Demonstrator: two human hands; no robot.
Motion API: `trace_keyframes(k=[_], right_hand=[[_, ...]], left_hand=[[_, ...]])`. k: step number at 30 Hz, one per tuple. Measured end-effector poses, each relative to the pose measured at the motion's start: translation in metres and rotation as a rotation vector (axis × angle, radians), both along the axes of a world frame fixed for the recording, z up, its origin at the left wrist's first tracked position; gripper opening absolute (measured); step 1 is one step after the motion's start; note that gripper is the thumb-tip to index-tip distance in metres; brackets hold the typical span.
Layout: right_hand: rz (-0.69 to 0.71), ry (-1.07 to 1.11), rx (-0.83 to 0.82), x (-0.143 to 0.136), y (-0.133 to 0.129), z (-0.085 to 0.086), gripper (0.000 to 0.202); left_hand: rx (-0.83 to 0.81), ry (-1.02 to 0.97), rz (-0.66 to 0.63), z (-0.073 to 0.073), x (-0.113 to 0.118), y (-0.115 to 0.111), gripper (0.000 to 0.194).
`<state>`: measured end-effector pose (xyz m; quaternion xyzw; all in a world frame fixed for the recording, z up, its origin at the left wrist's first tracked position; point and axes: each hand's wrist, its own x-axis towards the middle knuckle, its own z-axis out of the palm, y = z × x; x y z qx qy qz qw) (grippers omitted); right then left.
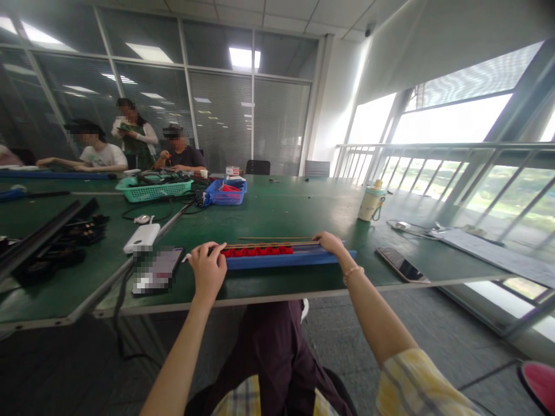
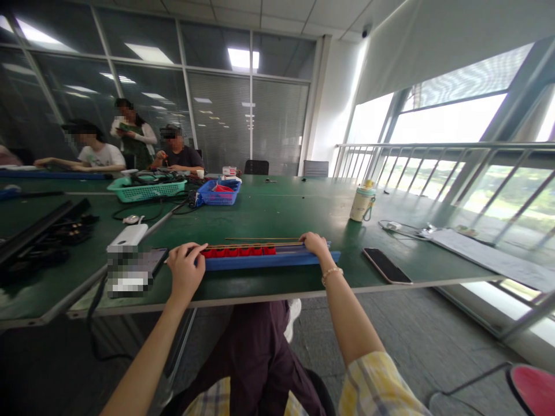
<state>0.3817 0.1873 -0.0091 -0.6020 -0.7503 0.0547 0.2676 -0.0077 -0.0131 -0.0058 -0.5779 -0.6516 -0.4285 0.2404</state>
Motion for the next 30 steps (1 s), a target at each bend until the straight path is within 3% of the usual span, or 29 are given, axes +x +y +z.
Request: trace_keyframes(k=[4,15,19,24,30], right_hand=[[-0.001,-0.144,-0.131,0.0,0.006,0.002,0.032],[-0.038,-0.028,-0.006,0.002,0.0,-0.01,0.044],[0.105,0.212,0.072,0.007,0.0,-0.01,0.046],[0.272,0.499,0.046,0.012,-0.009,0.002,0.037],[0.45,0.472,-0.082,0.006,-0.033,0.022,0.054]], left_hand=[[0.007,0.002,-0.004,0.0,0.0,0.0,0.034],[0.0,-0.001,0.001,-0.001,0.0,0.002,0.034],[-0.004,-0.003,0.003,-0.002,0.001,0.001,0.034],[-0.004,-0.013,0.005,-0.002,0.002,0.001,0.033],[0.0,-0.008,0.003,-0.004,0.0,0.002,0.033]])
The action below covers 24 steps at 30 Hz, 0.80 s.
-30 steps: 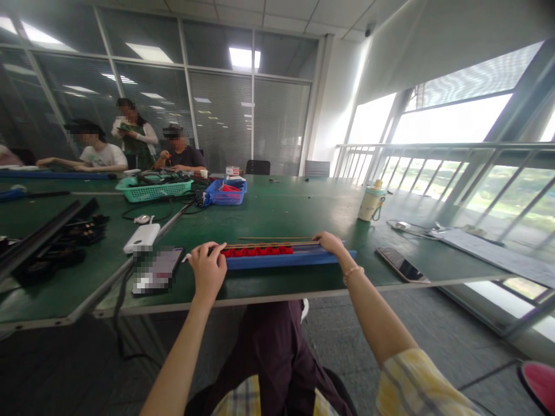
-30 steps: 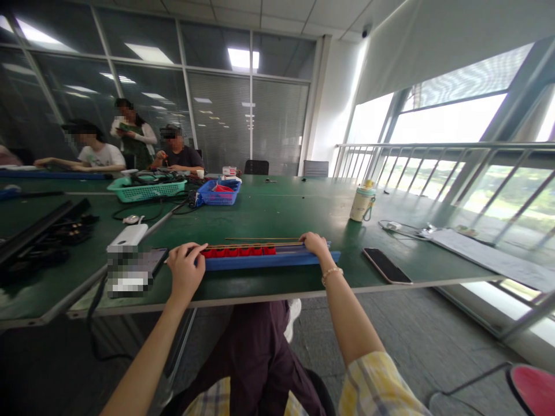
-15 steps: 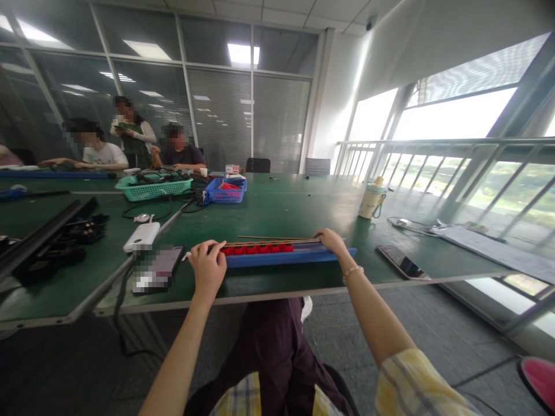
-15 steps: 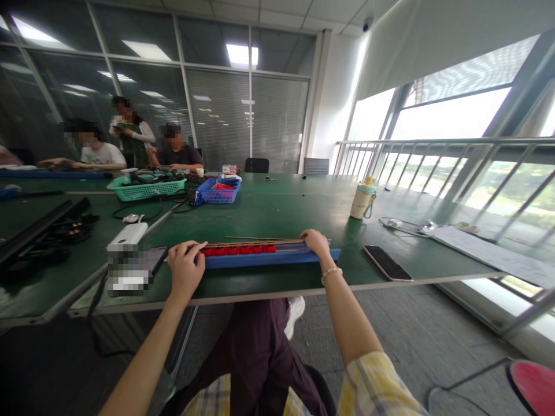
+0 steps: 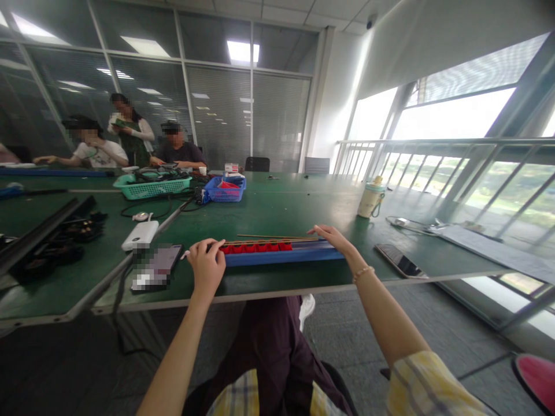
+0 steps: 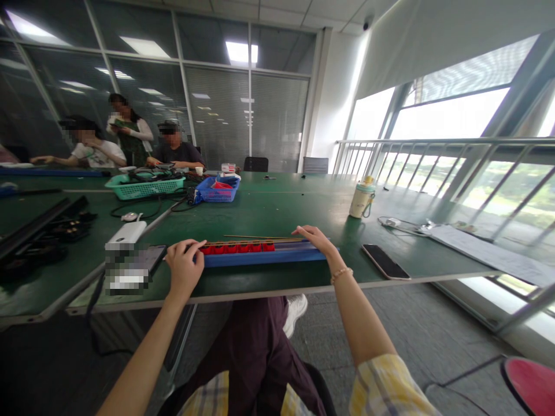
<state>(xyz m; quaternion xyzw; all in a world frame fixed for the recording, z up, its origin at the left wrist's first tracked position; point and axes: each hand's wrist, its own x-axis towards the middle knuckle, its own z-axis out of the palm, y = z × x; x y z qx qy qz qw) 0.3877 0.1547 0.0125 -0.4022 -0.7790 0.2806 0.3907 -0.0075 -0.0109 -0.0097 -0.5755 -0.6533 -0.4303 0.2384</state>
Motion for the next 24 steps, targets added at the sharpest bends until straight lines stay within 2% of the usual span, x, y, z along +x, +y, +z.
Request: trace_keyframes(k=[3,9,14,24], right_hand=[[0.101,-0.037,-0.041,-0.0008,-0.0028,0.0042,0.054],[0.163,0.027,-0.075,0.0044,0.0001,0.0033,0.046],[0.154,0.043,-0.11,0.0063,-0.0003,0.0029,0.045],[0.074,0.075,-0.161,0.0082,0.004,-0.0025,0.057]], left_hand=[[0.003,-0.002,0.004,-0.0001,-0.0004,0.0003,0.033],[-0.002,0.002,0.009,0.0007,0.0009,-0.0009,0.033],[0.003,0.006,0.005,0.0005,0.0007,-0.001,0.033],[0.0,0.015,-0.008,0.0027,0.0015,-0.0016,0.034]])
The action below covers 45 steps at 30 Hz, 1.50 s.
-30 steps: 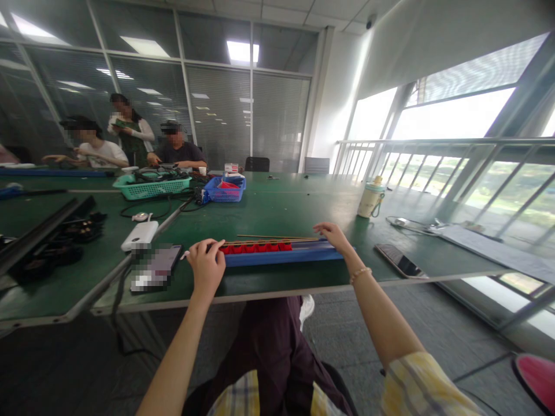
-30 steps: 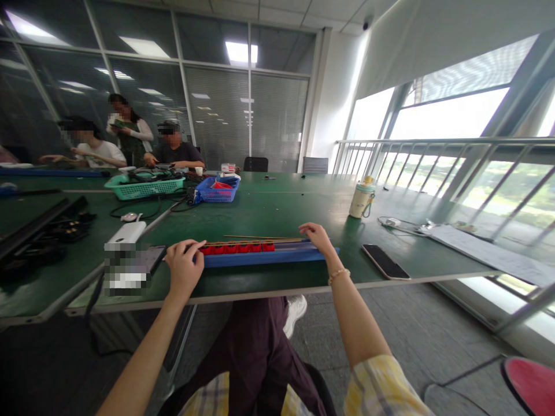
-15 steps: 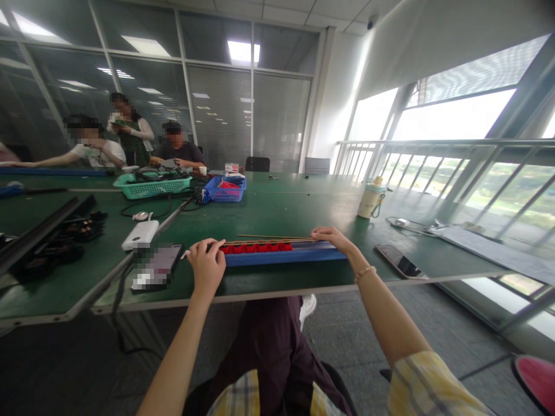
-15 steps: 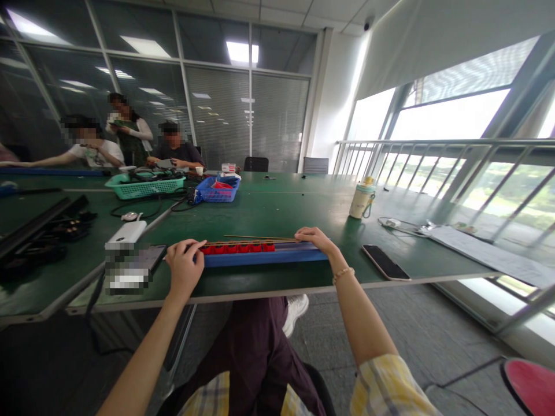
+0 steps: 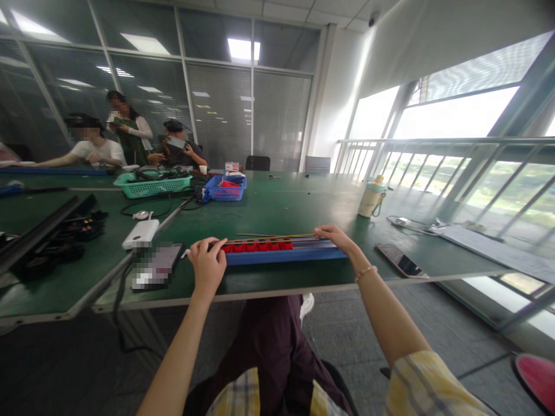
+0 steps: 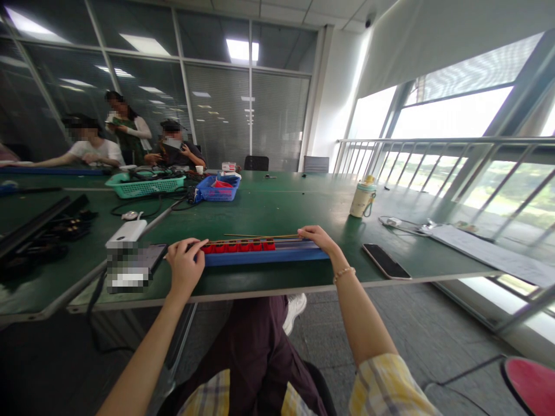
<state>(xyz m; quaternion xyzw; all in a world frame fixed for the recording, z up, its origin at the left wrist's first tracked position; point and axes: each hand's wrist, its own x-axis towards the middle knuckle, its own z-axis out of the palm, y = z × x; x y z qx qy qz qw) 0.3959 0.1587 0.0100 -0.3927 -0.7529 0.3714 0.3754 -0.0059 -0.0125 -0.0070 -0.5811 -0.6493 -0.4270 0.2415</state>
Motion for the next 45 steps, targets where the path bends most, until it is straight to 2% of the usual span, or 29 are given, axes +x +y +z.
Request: trace_keyframes(k=[6,15,23,29,35,45], right_hand=[[-0.039,0.021,0.089,-0.001,0.004,-0.003,0.057],[-0.046,0.179,-0.003,-0.002,0.006,-0.008,0.049],[-0.041,0.092,-0.01,0.002,0.008,-0.009,0.051],[-0.137,0.032,0.093,0.0,0.012,-0.012,0.05],[-0.277,0.108,0.161,0.004,0.018,-0.02,0.048],[-0.331,0.156,0.197,0.009,0.024,-0.025,0.053]], left_hand=[[-0.002,-0.004,0.004,0.0,0.001,-0.001,0.034],[-0.002,0.0,0.003,-0.001,0.0,0.001,0.033],[-0.001,0.014,0.007,-0.002,0.0,0.002,0.034],[-0.007,0.012,0.009,-0.002,0.0,0.002,0.034],[0.007,-0.004,0.016,-0.001,-0.001,0.0,0.033],[-0.001,-0.02,0.023,0.001,0.001,0.0,0.033]])
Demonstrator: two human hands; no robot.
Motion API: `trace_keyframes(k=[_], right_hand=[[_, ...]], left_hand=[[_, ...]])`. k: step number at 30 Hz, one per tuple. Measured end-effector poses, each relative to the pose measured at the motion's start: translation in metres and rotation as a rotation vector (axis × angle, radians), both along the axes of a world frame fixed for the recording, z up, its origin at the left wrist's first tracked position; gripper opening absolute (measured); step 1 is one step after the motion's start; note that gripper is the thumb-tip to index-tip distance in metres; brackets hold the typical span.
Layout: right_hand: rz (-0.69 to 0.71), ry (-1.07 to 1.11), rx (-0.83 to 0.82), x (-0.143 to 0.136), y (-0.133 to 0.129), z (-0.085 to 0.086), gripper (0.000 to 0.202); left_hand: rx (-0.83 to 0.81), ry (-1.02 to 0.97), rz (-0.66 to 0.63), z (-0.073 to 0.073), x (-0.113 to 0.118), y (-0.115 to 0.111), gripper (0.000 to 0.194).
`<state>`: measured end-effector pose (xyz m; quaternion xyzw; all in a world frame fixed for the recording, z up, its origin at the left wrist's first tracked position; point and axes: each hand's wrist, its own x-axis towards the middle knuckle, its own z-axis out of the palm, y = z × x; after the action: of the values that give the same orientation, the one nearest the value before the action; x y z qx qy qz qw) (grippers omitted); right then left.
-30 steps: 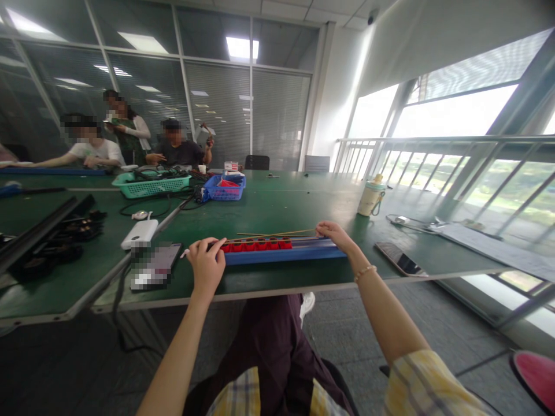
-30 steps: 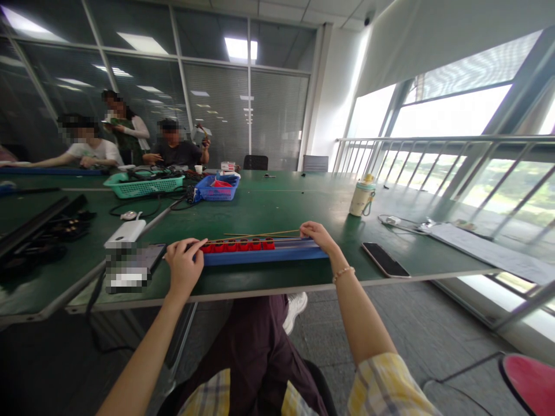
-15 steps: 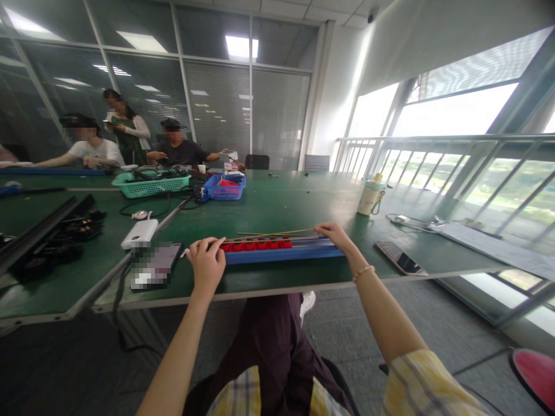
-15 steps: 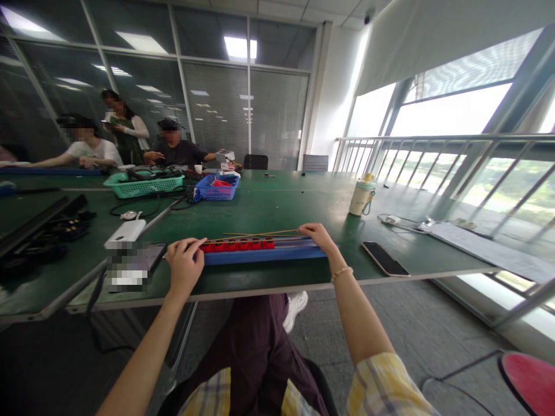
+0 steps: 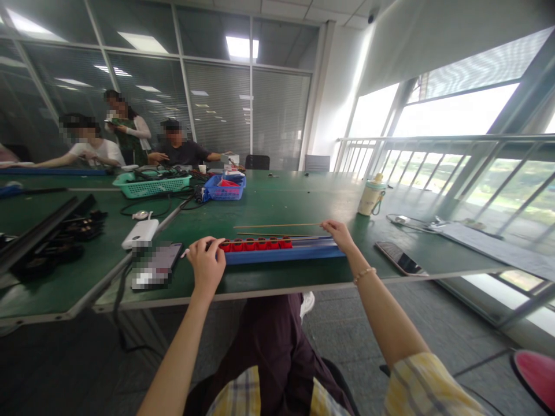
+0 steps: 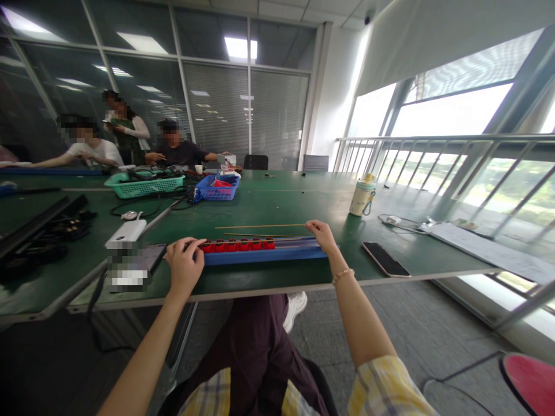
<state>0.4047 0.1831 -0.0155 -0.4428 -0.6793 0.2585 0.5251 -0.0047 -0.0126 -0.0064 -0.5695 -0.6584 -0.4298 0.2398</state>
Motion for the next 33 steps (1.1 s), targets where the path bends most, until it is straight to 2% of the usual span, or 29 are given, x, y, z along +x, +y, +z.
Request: trace_keyframes(k=[10,19,33], right_hand=[[-0.067,-0.172,0.017,0.0038,0.0061,-0.005,0.044],[-0.179,-0.307,0.039,-0.0007,-0.001,-0.0021,0.04],[-0.202,-0.293,0.029,-0.0031,0.0002,-0.0058,0.028]], left_hand=[[-0.003,0.007,0.011,0.0009,0.0004,-0.0009,0.032],[-0.007,0.005,0.009,0.001,0.0011,-0.0009,0.03],[-0.005,0.001,0.009,0.0014,0.0023,-0.0016,0.031]])
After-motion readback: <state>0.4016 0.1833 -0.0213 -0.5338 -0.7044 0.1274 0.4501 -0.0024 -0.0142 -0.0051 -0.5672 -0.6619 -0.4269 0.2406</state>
